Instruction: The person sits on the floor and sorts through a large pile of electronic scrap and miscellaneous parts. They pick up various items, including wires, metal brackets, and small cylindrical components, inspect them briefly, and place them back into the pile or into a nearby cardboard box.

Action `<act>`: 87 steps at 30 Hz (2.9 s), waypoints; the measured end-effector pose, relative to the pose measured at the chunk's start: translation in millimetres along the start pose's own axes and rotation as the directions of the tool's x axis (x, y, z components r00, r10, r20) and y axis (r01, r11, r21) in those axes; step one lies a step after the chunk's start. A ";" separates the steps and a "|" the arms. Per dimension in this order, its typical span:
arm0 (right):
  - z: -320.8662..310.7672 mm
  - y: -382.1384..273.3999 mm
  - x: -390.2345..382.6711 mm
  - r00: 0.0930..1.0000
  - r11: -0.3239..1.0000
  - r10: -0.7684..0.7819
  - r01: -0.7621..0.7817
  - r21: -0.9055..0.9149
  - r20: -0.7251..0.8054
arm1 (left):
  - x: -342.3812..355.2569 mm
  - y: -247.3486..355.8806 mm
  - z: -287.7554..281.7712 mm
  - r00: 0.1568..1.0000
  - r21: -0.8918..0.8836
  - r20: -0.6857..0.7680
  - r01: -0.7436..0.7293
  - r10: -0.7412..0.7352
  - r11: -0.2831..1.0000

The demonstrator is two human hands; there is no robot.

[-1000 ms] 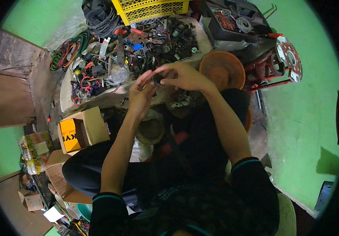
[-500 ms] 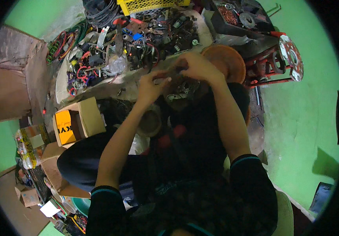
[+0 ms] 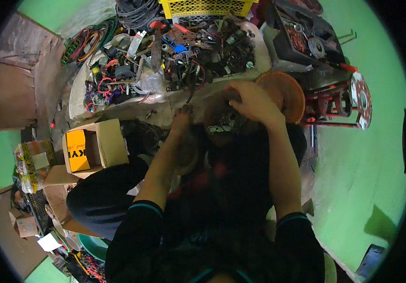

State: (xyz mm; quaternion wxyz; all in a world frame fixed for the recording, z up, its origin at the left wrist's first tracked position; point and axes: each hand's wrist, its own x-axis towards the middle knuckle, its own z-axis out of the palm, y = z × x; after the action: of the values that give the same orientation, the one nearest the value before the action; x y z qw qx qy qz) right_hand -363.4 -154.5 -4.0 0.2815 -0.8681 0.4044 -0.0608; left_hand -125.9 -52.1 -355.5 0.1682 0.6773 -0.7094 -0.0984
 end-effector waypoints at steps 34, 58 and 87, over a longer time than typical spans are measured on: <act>5.5 -6.9 1.8 0.974 0.984 -0.176 0.173 -0.029 -0.140 | 7.6 128.5 -84.4 0.913 -0.592 0.111 0.378 -0.392 0.712; -35.6 -91.9 -35.2 0.952 0.955 -0.297 0.296 -0.017 -0.074 | -15.0 -5.1 -17.8 0.836 -0.525 0.051 0.488 -0.546 0.697; 5.9 -131.3 24.8 0.909 0.909 -0.416 0.416 0.025 -0.007 | -140.0 -97.0 -85.3 0.749 -0.195 0.241 0.661 -0.617 0.725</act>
State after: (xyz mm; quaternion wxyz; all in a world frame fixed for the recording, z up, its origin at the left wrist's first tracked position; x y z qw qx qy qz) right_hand -257.3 -102.6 58.7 0.2730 -0.9305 0.2098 -0.1250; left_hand -0.5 88.4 -327.1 0.1563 0.8411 -0.4226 -0.2992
